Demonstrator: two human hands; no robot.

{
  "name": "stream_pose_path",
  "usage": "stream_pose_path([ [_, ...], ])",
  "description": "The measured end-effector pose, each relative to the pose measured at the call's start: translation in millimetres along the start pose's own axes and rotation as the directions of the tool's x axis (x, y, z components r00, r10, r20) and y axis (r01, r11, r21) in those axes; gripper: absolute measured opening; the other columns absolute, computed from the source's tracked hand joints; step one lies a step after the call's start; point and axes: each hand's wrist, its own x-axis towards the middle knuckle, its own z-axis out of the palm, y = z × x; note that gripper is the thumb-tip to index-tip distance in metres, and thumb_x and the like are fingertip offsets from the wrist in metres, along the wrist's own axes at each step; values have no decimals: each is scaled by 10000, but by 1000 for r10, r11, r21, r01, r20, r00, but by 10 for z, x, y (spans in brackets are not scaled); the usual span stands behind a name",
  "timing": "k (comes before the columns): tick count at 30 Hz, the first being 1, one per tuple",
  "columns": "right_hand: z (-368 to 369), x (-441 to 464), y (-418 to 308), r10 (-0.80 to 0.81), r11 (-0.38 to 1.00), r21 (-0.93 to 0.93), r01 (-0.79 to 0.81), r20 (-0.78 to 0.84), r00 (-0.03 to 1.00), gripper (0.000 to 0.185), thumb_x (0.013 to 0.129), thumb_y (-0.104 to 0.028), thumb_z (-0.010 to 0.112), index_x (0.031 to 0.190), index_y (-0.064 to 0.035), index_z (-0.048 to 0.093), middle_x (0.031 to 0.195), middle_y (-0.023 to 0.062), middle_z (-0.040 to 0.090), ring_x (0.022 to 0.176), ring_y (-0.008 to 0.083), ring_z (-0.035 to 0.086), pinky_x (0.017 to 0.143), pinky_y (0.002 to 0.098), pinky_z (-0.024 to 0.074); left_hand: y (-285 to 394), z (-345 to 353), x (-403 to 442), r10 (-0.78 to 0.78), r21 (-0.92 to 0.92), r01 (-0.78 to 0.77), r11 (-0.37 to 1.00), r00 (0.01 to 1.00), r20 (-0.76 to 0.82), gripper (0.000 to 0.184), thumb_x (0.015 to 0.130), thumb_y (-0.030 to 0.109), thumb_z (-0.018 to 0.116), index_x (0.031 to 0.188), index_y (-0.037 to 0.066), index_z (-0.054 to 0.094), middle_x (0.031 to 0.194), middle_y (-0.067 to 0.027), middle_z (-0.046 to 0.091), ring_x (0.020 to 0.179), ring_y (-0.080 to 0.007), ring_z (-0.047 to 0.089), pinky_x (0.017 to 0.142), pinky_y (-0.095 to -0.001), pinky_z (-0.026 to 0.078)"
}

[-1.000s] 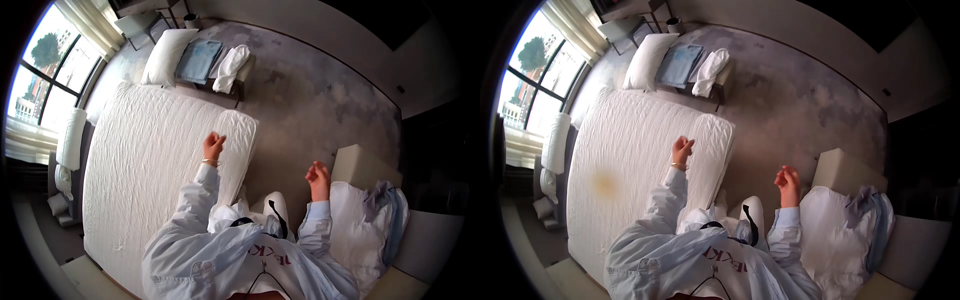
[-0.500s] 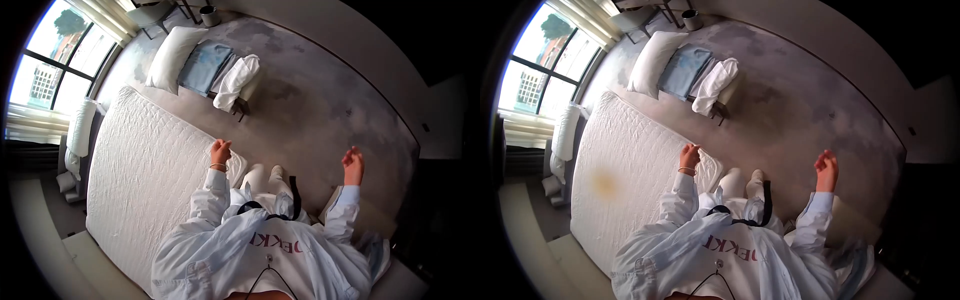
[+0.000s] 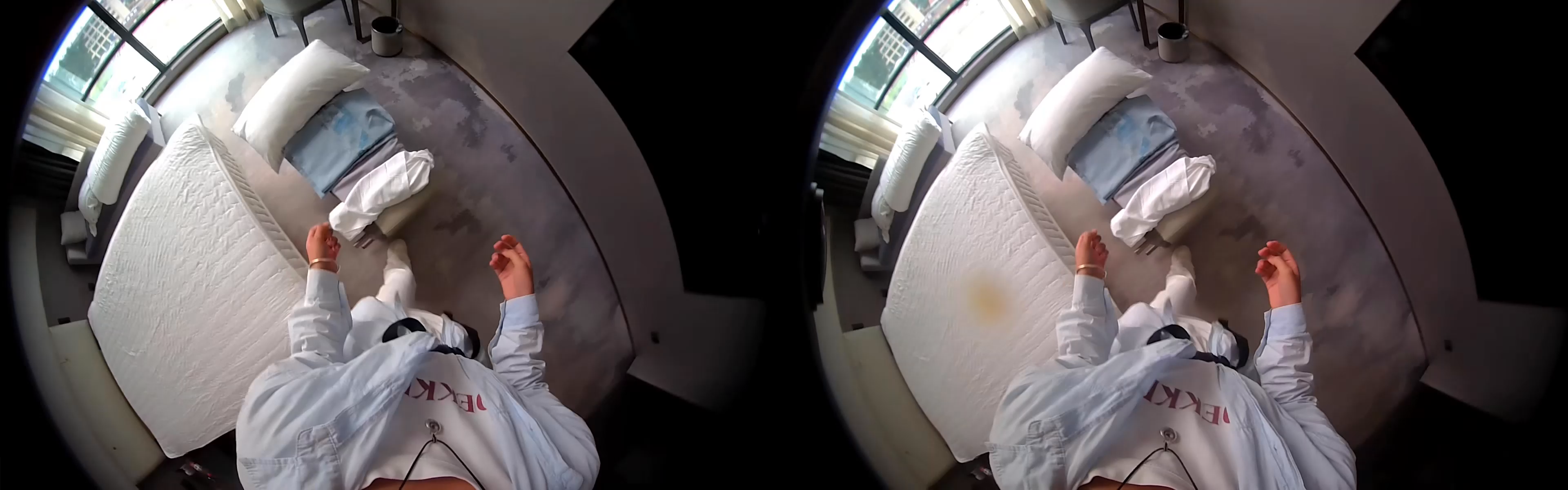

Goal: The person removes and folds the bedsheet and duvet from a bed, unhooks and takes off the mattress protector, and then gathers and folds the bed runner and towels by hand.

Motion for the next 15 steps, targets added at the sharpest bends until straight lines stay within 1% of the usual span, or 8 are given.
stream_pose_path([
  [1, 17, 147, -97, 39, 999, 22, -39, 5, 999, 207, 795, -24, 474, 990, -66, 531, 855, 43, 571, 679, 103, 540, 613, 219, 473, -21, 209, 108, -18, -15, 18, 1000, 1000, -18, 133, 761, 135, 576, 732, 165, 450, 535, 49, 355, 404, -77, 323, 357, -220, 245],
  [3, 58, 577, -317, 51, 999, -11, -51, 18, 999, 212, 794, -27, 479, 996, -66, 529, 860, 43, 569, 677, 108, 541, 610, 222, 473, 34, 663, 335, -21, -5, 21, 1000, 997, 75, 141, 768, 133, 582, 746, 165, 447, 555, 47, 387, 408, -75, 334, 358, -219, 254],
  [5, 94, 959, -477, 45, 999, -8, -46, -53, 998, 223, 789, -21, 473, 1000, -74, 517, 862, 34, 552, 680, 118, 529, 610, 233, 467, 104, 1001, 461, -14, -5, 14, 1000, 998, 64, 141, 776, 135, 582, 756, 166, 447, 565, 44, 404, 411, -76, 345, 358, -220, 263],
  [7, 175, 1345, -685, 66, 998, 12, -65, -83, 994, 224, 789, -25, 474, 1003, -76, 519, 863, 31, 551, 679, 121, 525, 613, 237, 465, 104, 1132, 557, 1, 2, -1, 1000, 999, 53, 140, 783, 137, 583, 766, 166, 447, 576, 40, 422, 413, -77, 357, 358, -220, 272],
  [9, 251, 1833, -877, 74, 997, 4, -74, 1, 997, 224, 791, -26, 475, 1003, -77, 524, 867, 29, 551, 679, 119, 521, 617, 237, 461, 148, 1164, 772, -5, 3, 5, 1000, 1000, -15, 151, 775, 131, 606, 777, 130, 456, 611, 10, 462, 436, -76, 395, 361, -214, 295],
  [11, 318, 2319, -1006, 100, 994, -46, -99, 33, 994, 224, 793, -31, 478, 1009, -75, 520, 877, 30, 550, 682, 118, 521, 617, 238, 460, 127, 1207, 953, 60, 15, -59, 998, 987, -150, 161, 784, 151, 609, 792, 134, 448, 619, 12, 468, 432, -74, 402, 358, -215, 314],
  [13, 342, 2938, -1054, 171, 978, -139, -156, 104, 980, 229, 789, -28, 479, 1011, -70, 518, 872, 31, 551, 683, 118, 520, 621, 241, 462, 32, 1299, 1083, 94, -34, -106, 994, 966, -242, 154, 793, 160, 596, 805, 133, 444, 621, 10, 473, 439, -78, 410, 364, -219, 326],
  [15, 337, 3614, -973, 292, 940, -227, -256, 142, 946, 242, 776, -18, 475, 1009, -68, 521, 862, 36, 566, 665, 120, 530, 624, 243, 469, -195, 1411, 1072, 117, -94, -155, 983, 940, -321, 126, 820, 181, 558, 842, 130, 445, 623, 4, 483, 453, -86, 420, 387, -218, 349],
])
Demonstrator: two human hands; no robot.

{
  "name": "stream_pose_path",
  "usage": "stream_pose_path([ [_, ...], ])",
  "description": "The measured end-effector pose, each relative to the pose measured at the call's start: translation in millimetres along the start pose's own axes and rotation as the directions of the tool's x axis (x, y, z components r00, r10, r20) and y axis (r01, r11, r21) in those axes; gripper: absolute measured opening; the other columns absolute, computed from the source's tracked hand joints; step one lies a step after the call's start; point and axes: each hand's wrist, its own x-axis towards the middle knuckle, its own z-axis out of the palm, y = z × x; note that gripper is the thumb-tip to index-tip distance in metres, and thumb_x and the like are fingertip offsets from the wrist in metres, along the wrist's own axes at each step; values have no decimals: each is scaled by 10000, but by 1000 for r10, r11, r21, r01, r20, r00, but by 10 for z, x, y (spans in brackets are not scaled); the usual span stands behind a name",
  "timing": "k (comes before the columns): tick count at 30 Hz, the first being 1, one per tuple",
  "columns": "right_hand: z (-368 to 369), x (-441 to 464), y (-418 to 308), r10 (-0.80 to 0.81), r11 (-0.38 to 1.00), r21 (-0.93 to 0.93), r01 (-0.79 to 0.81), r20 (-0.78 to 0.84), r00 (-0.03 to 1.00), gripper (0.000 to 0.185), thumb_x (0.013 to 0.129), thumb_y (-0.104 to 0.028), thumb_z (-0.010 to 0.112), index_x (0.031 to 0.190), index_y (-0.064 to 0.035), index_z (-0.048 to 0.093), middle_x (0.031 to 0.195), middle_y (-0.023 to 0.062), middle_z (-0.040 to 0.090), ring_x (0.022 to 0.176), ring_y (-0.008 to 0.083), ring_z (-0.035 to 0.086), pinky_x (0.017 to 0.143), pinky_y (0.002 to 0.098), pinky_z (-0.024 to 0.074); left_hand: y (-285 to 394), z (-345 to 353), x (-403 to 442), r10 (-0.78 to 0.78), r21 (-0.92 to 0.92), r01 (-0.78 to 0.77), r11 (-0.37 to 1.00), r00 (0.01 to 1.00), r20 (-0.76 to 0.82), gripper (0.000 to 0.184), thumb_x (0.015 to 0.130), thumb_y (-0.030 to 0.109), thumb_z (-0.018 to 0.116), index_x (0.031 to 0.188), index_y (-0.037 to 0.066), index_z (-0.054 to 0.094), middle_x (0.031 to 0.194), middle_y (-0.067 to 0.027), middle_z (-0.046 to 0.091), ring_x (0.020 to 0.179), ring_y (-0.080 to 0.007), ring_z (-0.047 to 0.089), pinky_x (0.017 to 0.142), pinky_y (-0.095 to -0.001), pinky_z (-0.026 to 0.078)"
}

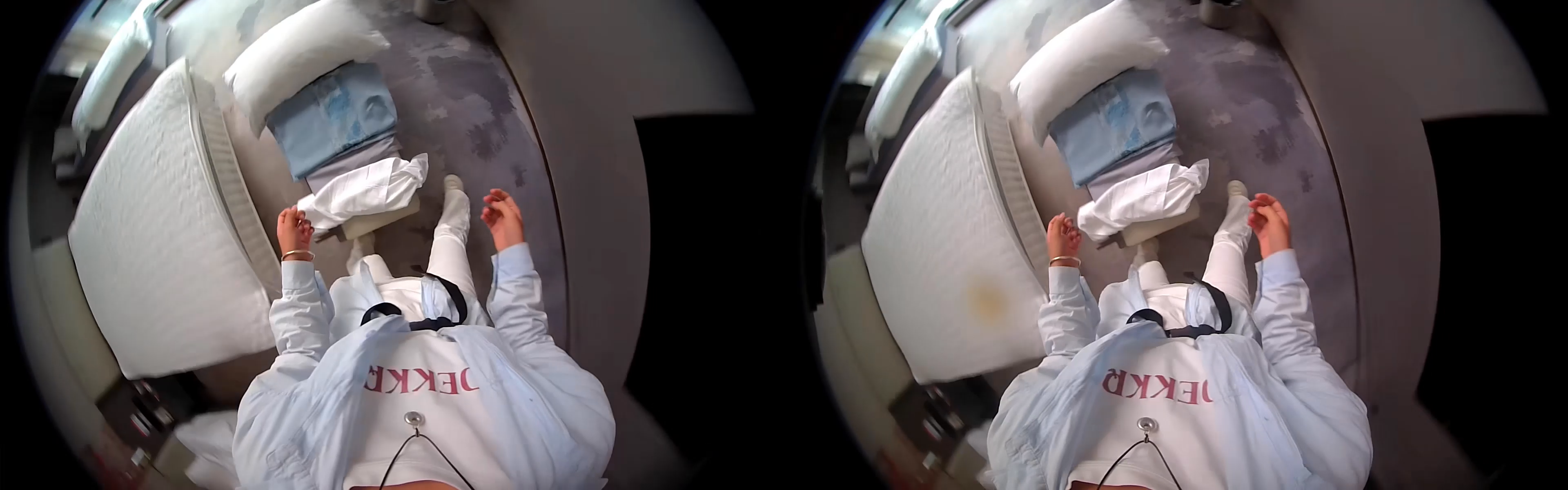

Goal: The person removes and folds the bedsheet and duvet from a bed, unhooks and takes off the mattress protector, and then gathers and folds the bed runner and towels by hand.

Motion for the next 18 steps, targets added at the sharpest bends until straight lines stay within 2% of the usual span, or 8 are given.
stream_pose_path([
  [2, -52, 634, -23, 161, 986, -55, -158, 60, 985, 245, 774, -20, 474, 1007, -74, 524, 854, 41, 570, 651, 116, 532, 612, 243, 469, -405, -62, -71, 28, -50, -32, 998, 997, -69, 119, 828, 188, 549, 880, 122, 465, 628, -4, 493, 449, -86, 416, 381, -220, 345],
  [6, 99, 1537, -111, 448, 835, -410, -367, 119, 886, 235, 757, -20, 450, 974, -49, 537, 829, 67, 600, 635, 95, 540, 556, 217, 450, -1213, -114, -491, 2, 126, 40, 991, 949, -314, 109, 836, 169, 543, 911, 111, 490, 660, -23, 530, 462, -79, 442, 406, -218, 395],
  [8, 66, 1933, -131, 541, 602, -790, -119, 294, 788, 212, 763, -33, 449, 946, -54, 554, 804, 54, 613, 583, 84, 533, 518, 211, 434, -1524, -60, -696, -56, 136, 114, 984, 925, -376, 109, 831, 166, 554, 890, 97, 494, 672, -21, 540, 479, -75, 468, 437, -213, 425],
  [9, 3, 2145, -85, 546, 575, -818, 23, 404, 734, 181, 769, -55, 461, 916, -56, 567, 789, 43, 621, 549, 79, 528, 495, 214, 427, -1639, 58, -730, -52, 111, 103, 988, 917, -394, 109, 831, 166, 554, 890, 97, 494, 672, -21, 540, 479, -75, 468, 437, -213, 425],
  [10, -88, 2351, -34, 568, 480, -877, 37, 342, 748, 167, 745, -72, 507, 896, -68, 578, 795, 45, 621, 578, 79, 536, 498, 212, 435, -1763, 154, -754, -58, 170, 130, 977, 926, -373, 120, 829, 173, 557, 896, 91, 502, 682, -22, 549, 493, -77, 487, 444, -211, 429],
  [13, -270, 2830, 254, 614, 371, -913, 169, 378, 693, 227, 713, -99, 562, 937, -64, 561, 774, 52, 617, 642, 126, 573, 581, 258, 472, -2247, 240, -695, -122, 205, 210, 956, 919, -375, 132, 830, 176, 552, 918, 83, 518, 706, -25, 568, 525, -85, 525, 467, -206, 439],
  [15, -278, 3003, 520, 592, 233, -892, 387, 446, 671, 414, 684, -118, 615, 1074, -67, 484, 893, 101, 592, 831, 223, 582, 707, 316, 477, -2579, 252, -647, -171, 164, 250, 954, 907, -385, 143, 839, 167, 535, 955, 84, 538, 736, -30, 590, 582, -99, 565, 502, -202, 447],
  [18, -200, 3047, 1056, 556, 185, -854, 486, 498, 666, 613, 672, -138, 650, 1209, -97, 358, 1070, 153, 508, 1026, 292, 502, 831, 357, 430, -3027, 381, -656, -194, 104, 264, 959, 878, -438, 139, 840, 153, 524, 954, 75, 537, 751, -28, 596, 604, -97, 572, 527, -205, 451],
])
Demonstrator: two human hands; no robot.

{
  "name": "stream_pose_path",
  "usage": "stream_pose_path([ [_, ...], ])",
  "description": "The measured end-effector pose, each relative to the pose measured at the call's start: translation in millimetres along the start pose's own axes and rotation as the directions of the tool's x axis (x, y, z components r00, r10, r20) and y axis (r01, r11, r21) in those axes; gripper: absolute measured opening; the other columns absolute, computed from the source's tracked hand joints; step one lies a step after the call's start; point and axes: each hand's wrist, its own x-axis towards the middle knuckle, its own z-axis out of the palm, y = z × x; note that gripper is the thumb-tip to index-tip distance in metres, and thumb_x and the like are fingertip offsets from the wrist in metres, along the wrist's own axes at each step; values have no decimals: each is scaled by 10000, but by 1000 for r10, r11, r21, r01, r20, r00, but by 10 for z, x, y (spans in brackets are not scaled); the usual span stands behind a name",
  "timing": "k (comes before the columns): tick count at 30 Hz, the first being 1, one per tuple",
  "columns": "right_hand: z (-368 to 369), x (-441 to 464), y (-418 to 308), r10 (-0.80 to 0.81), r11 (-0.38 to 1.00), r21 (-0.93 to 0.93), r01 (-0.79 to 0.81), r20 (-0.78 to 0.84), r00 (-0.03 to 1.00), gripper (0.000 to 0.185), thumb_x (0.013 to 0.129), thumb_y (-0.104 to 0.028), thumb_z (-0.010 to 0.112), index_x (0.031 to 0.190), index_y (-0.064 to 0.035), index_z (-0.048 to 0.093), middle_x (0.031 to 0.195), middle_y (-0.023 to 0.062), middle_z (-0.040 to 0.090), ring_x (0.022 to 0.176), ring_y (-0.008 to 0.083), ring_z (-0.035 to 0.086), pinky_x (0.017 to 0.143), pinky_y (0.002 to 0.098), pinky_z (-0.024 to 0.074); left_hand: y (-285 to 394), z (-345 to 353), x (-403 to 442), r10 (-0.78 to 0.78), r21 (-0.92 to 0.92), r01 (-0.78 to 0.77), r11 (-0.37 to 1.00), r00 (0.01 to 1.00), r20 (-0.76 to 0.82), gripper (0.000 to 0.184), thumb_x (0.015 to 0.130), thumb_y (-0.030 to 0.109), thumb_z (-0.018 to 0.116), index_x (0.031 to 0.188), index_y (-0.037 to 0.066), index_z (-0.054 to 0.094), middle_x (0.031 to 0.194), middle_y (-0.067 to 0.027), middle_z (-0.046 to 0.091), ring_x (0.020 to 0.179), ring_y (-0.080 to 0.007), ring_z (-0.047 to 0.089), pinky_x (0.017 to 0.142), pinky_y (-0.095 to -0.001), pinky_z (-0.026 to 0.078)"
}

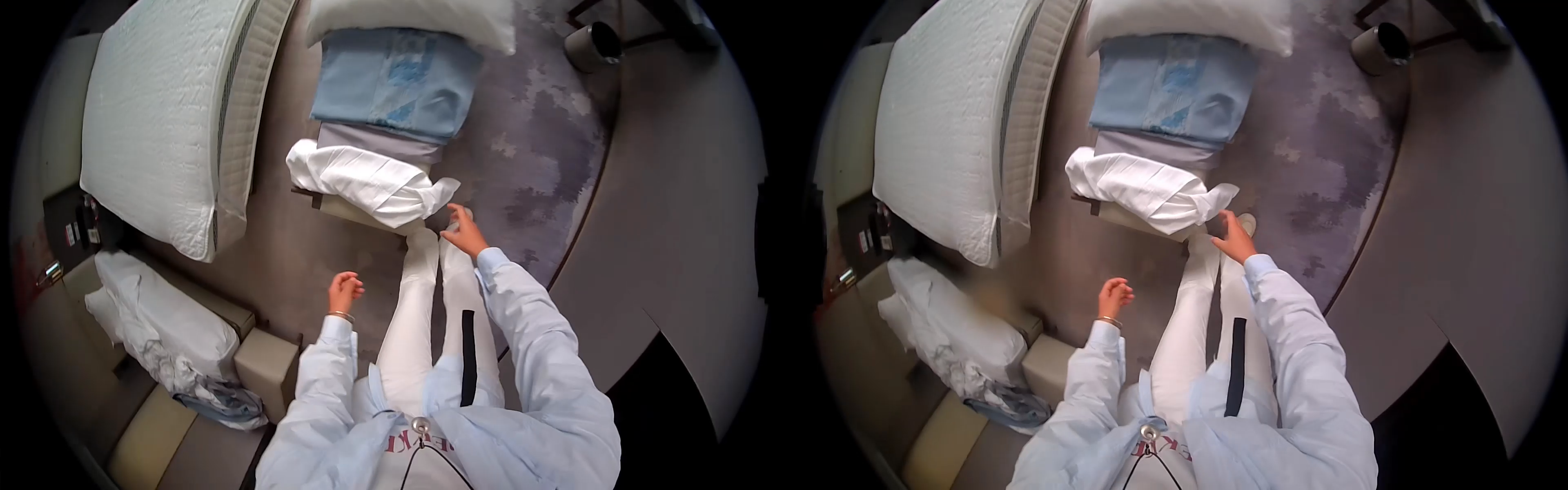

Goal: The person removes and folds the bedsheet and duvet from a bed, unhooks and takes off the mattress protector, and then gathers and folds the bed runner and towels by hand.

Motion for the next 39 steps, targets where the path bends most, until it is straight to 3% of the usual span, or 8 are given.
stream_pose_path([
  [5, 802, 598, 205, -89, 848, -513, 133, 108, 990, 928, 606, -178, 733, 1345, -182, 172, 1311, 178, 288, 1174, 388, 335, 934, 466, 330, -511, 219, -72, -85, -8, 86, 996, 994, 61, 170, 840, 166, 529, 976, 65, 534, 781, -39, 600, 667, -120, 595, 567, -223, 472],
  [7, 1004, 798, 85, -80, 754, -656, -35, -144, 986, 1037, 546, -175, 773, 1361, -210, 133, 1314, 179, 285, 1208, 409, 253, 946, 475, 307, -515, 318, 2, -70, -39, 72, 997, 996, 60, 169, 842, 155, 517, 977, 55, 533, 785, -43, 604, 673, -119, 594, 595, -222, 470],
  [11, 1242, 1132, 687, -221, 779, -617, 113, -102, 970, 515, 702, -118, 550, 1189, -40, 399, 771, 187, 597, 673, 334, 578, 631, 450, 432, -559, 380, -29, 31, -267, -26, 963, 999, 15, 195, 849, 198, 534, 990, 64, 523, 784, -33, 590, 697, -111, 578, 613, -224, 456],
  [13, 1145, 1006, 460, -209, 723, -673, 160, 7, 978, 544, 706, -160, 559, 1213, -33, 408, 818, 227, 588, 732, 366, 571, 673, 460, 438, -467, 456, -34, 3, -351, -21, 936, 999, -52, 137, 865, 153, 503, 962, 61, 530, 756, -28, 579, 644, -89, 545, 521, -214, 437],
  [16, 847, 617, -137, -196, 958, -181, 222, 152, 969, 392, 762, -174, 467, 1107, 12, 494, 963, 208, 592, 882, 324, 569, 784, 362, 435, -379, 552, -28, -239, -299, 257, 919, 966, 97, 379, 832, 372, 545, 1072, 80, 521, 898, -77, 612, 800, -163, 586, 683, -305, 482],
  [20, 139, -277, -1784, -346, 931, 230, 282, 317, 883, 334, 762, -105, 460, 1058, 35, 520, 925, 34, 569, 848, 104, 485, 744, 244, 401, 482, 812, -294, -193, -721, 606, 336, 794, 577, 725, 774, 650, 371, 1256, 108, 381, 1227, -112, 446, 1135, -268, 428, 907, -456, 363],
  [27, -1289, -1247, -3280, -442, 882, 38, 469, 408, 799, 253, 648, -76, 448, 844, 33, 568, 664, 65, 536, 638, 98, 482, 573, 242, 390, 1660, 1134, -87, 453, -894, 177, 411, 811, 370, 637, 800, 559, 428, 1204, 67, 426, 1168, -113, 486, 1056, -276, 487, 889, -435, 397],
  [39, -4802, -1262, -2488, -453, 872, 145, 467, -119, 883, 157, 704, -69, 510, 802, 24, 590, 661, 37, 577, 643, 83, 508, 592, 233, 418, 3975, 3102, -222, 427, -942, -145, 303, 904, -2, 464, 813, 440, 469, 1115, 92, 519, 1129, -101, 539, 1031, -287, 517, 889, -454, 411],
])
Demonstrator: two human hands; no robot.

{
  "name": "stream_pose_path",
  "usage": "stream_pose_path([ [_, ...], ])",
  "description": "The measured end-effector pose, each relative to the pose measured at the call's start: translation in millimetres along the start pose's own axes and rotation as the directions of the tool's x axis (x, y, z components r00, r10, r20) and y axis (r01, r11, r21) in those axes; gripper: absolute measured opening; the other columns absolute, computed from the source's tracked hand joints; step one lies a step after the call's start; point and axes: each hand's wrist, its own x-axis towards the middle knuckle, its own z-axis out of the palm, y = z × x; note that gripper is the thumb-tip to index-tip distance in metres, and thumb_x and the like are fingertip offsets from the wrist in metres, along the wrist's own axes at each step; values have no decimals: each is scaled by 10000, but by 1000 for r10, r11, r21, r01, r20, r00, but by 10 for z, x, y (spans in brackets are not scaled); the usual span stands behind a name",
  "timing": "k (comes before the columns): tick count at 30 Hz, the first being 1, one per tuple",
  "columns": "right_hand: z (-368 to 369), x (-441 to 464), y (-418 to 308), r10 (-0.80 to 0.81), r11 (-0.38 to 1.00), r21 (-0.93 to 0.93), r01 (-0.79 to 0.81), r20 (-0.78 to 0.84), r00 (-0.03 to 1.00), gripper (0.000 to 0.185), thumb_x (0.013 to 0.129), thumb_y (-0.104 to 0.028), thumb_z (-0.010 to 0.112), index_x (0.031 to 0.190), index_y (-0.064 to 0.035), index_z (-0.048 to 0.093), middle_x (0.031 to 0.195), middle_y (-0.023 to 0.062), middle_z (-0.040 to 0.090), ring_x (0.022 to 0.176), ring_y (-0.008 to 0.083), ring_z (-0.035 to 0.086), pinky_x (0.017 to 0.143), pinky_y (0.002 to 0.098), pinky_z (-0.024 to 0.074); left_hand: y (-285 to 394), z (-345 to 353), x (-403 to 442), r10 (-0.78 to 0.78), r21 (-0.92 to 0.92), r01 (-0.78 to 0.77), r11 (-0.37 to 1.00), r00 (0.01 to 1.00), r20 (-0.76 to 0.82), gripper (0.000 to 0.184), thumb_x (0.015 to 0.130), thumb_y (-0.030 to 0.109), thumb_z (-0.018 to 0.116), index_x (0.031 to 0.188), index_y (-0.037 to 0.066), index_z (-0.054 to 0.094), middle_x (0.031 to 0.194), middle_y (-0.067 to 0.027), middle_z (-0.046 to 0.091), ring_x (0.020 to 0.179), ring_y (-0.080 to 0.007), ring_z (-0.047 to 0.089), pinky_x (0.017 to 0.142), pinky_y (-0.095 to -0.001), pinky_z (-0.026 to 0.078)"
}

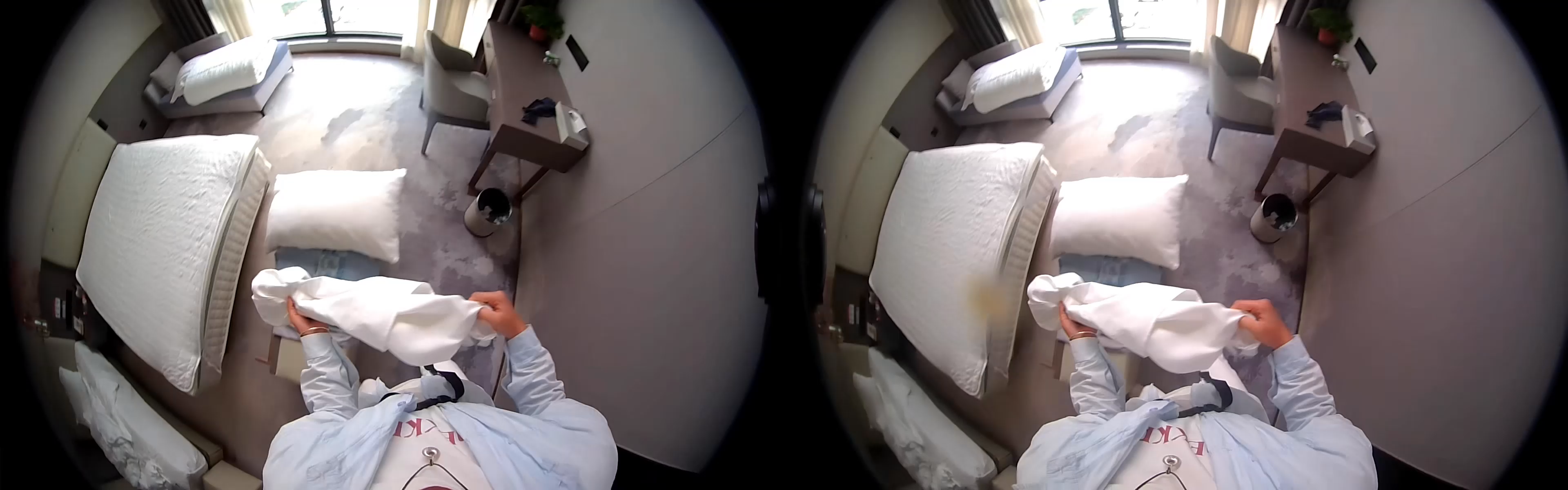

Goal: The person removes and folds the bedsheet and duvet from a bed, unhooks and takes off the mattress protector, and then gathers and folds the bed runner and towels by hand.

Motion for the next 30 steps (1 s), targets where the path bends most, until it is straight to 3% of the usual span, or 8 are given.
stream_pose_path([
  [4, -1007, 141, -5, -77, 988, -149, 35, -285, 955, 139, 697, -67, 536, 779, 13, 614, 651, 49, 597, 629, 76, 532, 570, 235, 425, -755, 720, 412, 9, -119, 9, 993, 989, 147, 384, 770, 325, 589, 1070, 90, 540, 1079, -74, 561, 1018, -263, 503, 898, -424, 394],
  [6, -1325, 264, 90, -139, 967, -252, 21, -458, 878, 131, 681, -59, 547, 764, 4, 627, 640, 46, 609, 603, 73, 553, 542, 225, 424, -864, 1349, 335, -4, -92, 13, 996, 995, 98, 484, 772, 393, 590, 1138, 92, 496, 1133, -84, 525, 1029, -278, 493, 901, -427, 392],
  [10, -1615, 767, 190, -62, 972, -228, -57, -484, 873, 151, 657, -13, 523, 777, -19, 614, 539, 16, 497, 494, 68, 451, 457, 230, 348, -789, 1909, 671, 17, -3, -16, 1000, 988, 152, 603, 768, 477, 576, 1213, 94, 437, 1237, -92, 452, 1100, -280, 453, 931, -436, 375],
  [14, -1851, 1600, 216, -67, 920, -382, -91, -382, 922, 175, 628, -49, 524, 779, -63, 612, 552, 120, 520, 449, 204, 486, 472, 301, 376, -929, 2539, 1177, 89, 8, -98, 995, 937, 338, 595, 791, 493, 534, 1228, 103, 430, 1236, -92, 460, 1124, -272, 442, 945, -437, 366],
  [17, -2098, 2214, 45, -82, 858, -490, -154, -427, 900, 164, 631, -59, 529, 769, -86, 614, 532, 117, 514, 457, 228, 500, 464, 319, 375, -1149, 3076, 1707, -2, 3, 1, 1000, 986, 170, 498, 821, 457, 515, 1164, 97, 490, 1160, -72, 524, 1068, -250, 492, 931, -421, 385],
  [23, -2960, 3440, -484, -208, 815, -546, -192, -586, 783, 201, 630, -18, 515, 782, -104, 615, 483, 111, 473, 428, 216, 489, 428, 307, 346, -1713, 4223, 2944, -180, -2, 193, 981, 918, 354, 409, 866, 389, 475, 1149, 94, 492, 1141, -65, 534, 1066, -246, 488, 920, -429, 394],
  [27, -3489, 4058, -531, -208, 918, -340, -203, -850, 484, 249, 638, 46, 481, 805, -73, 622, 448, 71, 421, 401, 82, 439, 402, 258, 306, -2013, 4876, 3395, -312, 111, 292, 950, 870, 382, 410, 862, 340, 505, 1188, 98, 449, 1183, -63, 487, 1106, -258, 435, 960, -432, 329],
  [30, -4042, 4576, -386, -108, 988, -147, -51, -885, 452, 242, 706, 55, 463, 871, -47, 607, 496, -19, 486, 421, 33, 420, 401, 201, 317, -2420, 5388, 3620, -343, 121, 324, 938, 824, 451, 416, 865, 327, 502, 1205, 100, 427, 1201, -67, 468, 1129, -256, 411, 974, -430, 306],
])
